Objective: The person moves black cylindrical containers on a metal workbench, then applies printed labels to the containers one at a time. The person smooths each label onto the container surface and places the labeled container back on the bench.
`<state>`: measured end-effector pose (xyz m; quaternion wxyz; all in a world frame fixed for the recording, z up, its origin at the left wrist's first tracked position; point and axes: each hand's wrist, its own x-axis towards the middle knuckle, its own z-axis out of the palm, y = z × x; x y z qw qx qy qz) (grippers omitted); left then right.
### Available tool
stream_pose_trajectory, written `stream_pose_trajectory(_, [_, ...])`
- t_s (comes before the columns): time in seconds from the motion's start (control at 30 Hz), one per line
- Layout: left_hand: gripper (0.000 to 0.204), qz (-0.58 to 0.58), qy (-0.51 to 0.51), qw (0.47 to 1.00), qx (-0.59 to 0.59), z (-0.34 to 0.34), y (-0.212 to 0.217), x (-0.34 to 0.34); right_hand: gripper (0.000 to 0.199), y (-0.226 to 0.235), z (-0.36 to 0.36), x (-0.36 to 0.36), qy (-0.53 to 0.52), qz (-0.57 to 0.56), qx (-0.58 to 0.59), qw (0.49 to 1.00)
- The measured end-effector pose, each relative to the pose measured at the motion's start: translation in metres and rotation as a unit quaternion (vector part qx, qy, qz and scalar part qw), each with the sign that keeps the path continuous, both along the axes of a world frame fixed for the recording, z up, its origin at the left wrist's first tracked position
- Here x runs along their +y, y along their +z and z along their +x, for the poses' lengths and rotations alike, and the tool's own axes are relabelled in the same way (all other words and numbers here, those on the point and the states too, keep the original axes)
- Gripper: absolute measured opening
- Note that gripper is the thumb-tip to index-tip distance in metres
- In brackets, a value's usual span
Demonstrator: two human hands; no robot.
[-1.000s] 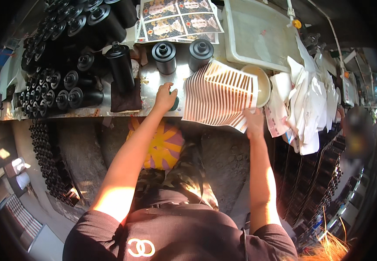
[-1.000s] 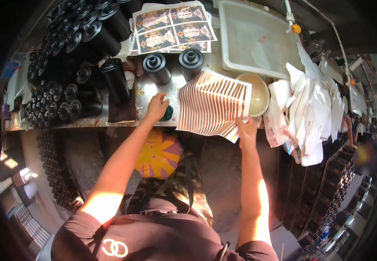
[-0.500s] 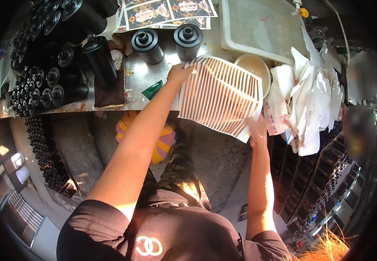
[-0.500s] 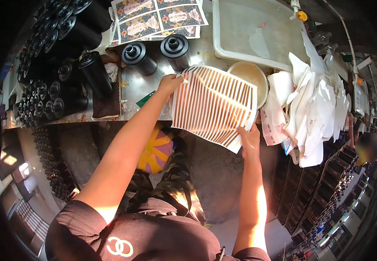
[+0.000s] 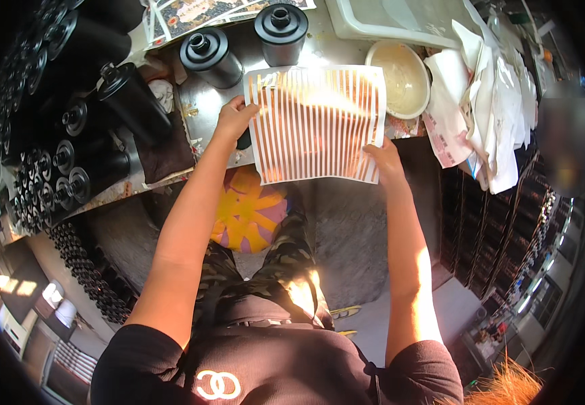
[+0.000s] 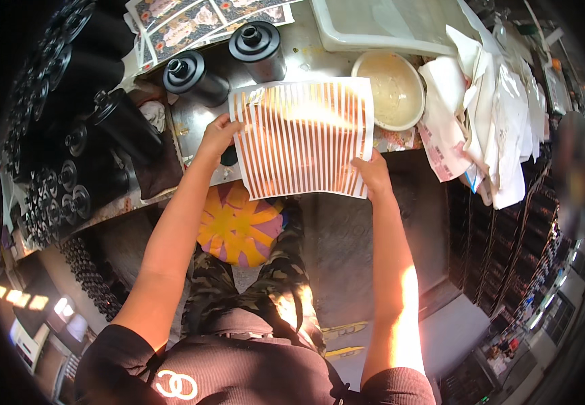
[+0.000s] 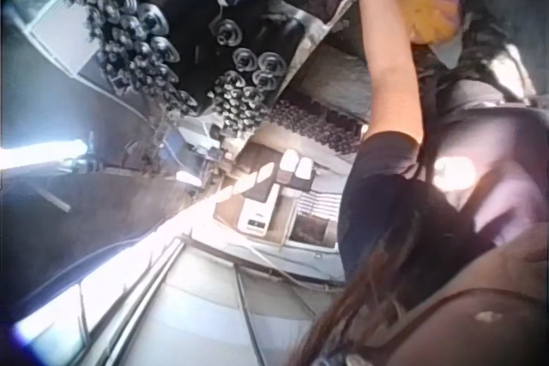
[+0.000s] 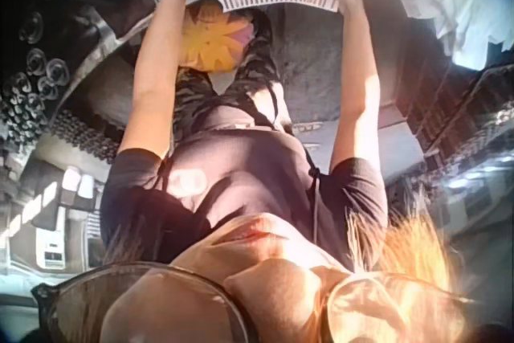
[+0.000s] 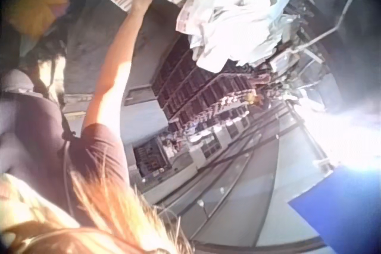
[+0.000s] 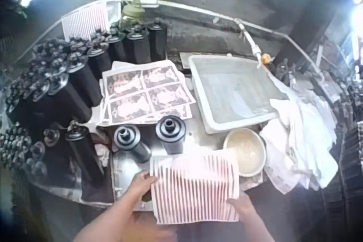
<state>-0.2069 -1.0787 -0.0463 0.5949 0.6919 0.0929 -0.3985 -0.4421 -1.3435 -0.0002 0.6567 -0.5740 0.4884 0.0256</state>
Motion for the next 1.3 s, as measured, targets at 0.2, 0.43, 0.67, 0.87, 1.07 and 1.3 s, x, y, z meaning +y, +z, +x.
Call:
stream_pose_trajectory(0.2, [0.026, -0.007, 0.081, 0.997, 0.017, 0.022, -0.001, -0.011, 0.031, -0.013, 0.000, 0.016, -0.108, -0.026, 0.024, 0.993])
stream_pose_trajectory(0.43, [0.018, 0.030, 0.127, 0.989, -0.072, 0.025, -0.011, -0.006, 0.027, -0.010, 0.013, 0.012, -0.055, -0.067, -0.047, 0.995])
stream_pose_trajectory(0.67, [0.040, 0.094, 0.034, 0.974, -0.203, 0.007, 0.008, 0.026, 0.040, -0.016, 0.012, 0.016, -0.059, -0.320, -0.009, 0.946])
stream_pose_trajectory(0.87, [0.053, 0.279, -0.253, 0.853, -0.362, -0.039, 0.055, 0.076, 0.019, -0.045, -0.064, 0.119, -0.163, -0.300, 0.035, 0.939])
stream_pose_trajectory(1.07, [0.060, 0.305, -0.305, 0.824, -0.367, -0.043, 0.052, 0.073, 0.038, -0.148, -0.054, 0.231, 0.263, -0.218, 0.114, 0.933])
stream_pose_trajectory(1.3, [0.056, 0.285, -0.306, 0.825, -0.381, -0.040, 0.046, 0.074, 0.063, -0.202, 0.025, 0.251, 0.551, -0.286, 0.077, 0.780])
